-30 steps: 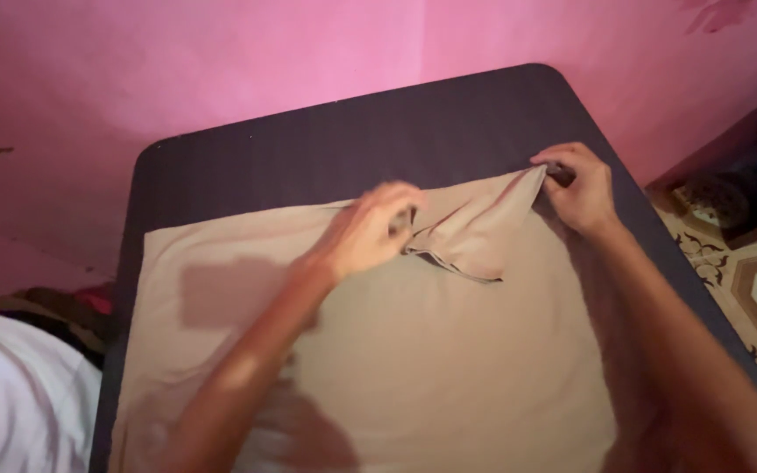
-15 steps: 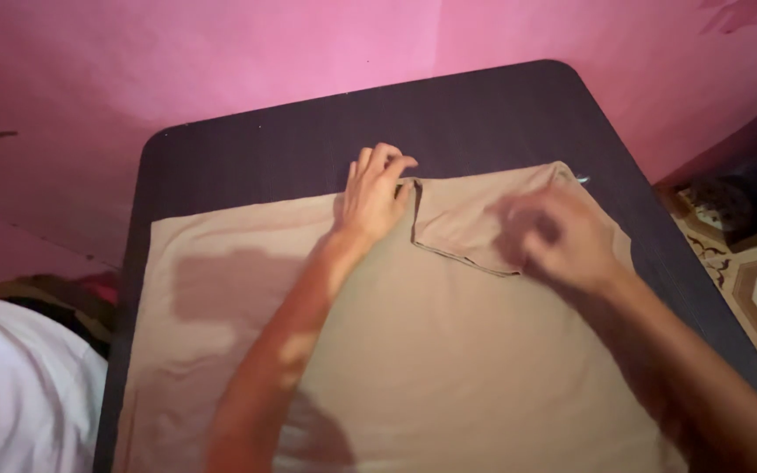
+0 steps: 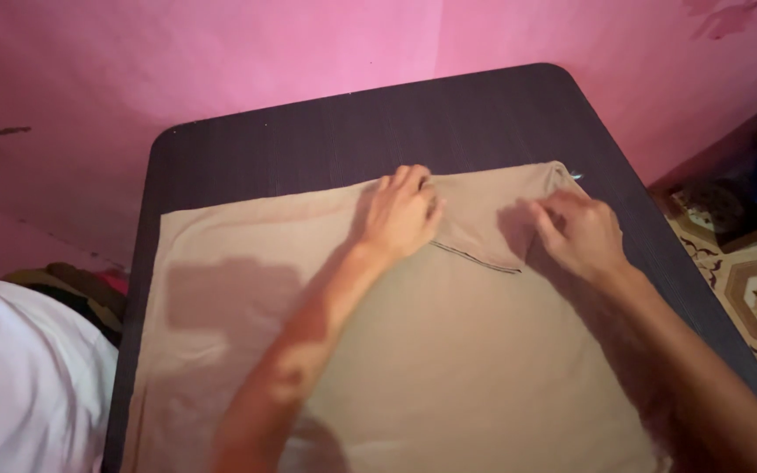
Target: Folding a tan-colored t-shirt on a dark wooden table.
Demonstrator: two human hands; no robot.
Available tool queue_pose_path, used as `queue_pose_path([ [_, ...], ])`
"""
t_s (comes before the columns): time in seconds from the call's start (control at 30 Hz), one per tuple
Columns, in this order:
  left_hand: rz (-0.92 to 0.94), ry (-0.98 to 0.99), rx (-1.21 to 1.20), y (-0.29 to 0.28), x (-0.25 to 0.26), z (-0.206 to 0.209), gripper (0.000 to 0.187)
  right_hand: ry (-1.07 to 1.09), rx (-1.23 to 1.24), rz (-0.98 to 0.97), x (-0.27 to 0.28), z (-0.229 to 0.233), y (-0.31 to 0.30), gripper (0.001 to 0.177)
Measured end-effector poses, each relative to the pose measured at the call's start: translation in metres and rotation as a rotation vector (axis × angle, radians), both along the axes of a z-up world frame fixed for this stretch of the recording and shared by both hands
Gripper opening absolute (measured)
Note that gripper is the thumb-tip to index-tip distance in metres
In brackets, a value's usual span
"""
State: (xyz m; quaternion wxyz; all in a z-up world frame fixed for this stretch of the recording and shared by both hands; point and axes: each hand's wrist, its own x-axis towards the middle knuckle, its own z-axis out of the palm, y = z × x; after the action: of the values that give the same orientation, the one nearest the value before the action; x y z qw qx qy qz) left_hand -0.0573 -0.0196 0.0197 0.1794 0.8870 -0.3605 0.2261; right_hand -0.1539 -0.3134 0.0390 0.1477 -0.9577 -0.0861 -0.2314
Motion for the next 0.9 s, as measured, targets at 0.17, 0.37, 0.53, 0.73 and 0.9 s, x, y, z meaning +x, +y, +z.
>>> queue_pose_path([
  [0.17,-0.007,0.03,0.059,-0.048,-0.015,-0.014,0.042,-0.014,-0.252,0.006,0.028,-0.005,0.009,0.041],
  [0.37,0.057,0.389,0.256,-0.054,-0.023,-0.008,0.078,0.342,-0.309,-0.159,0.041,-0.026,0.005,0.07],
  [0.53,0.035,0.449,0.243,-0.048,-0.02,-0.006,0.085,0.374,-0.218,-0.164,0.031,-0.011,0.023,0.079],
  [0.73,0.004,0.408,0.147,-0.031,-0.024,0.001,0.085,0.427,-0.176,-0.007,0.028,-0.029,0.039,0.08],
  [0.9,0.041,0.421,0.184,0.017,-0.035,0.013,0.083,0.525,-0.2,-0.003,0.03,-0.021,0.031,0.083],
])
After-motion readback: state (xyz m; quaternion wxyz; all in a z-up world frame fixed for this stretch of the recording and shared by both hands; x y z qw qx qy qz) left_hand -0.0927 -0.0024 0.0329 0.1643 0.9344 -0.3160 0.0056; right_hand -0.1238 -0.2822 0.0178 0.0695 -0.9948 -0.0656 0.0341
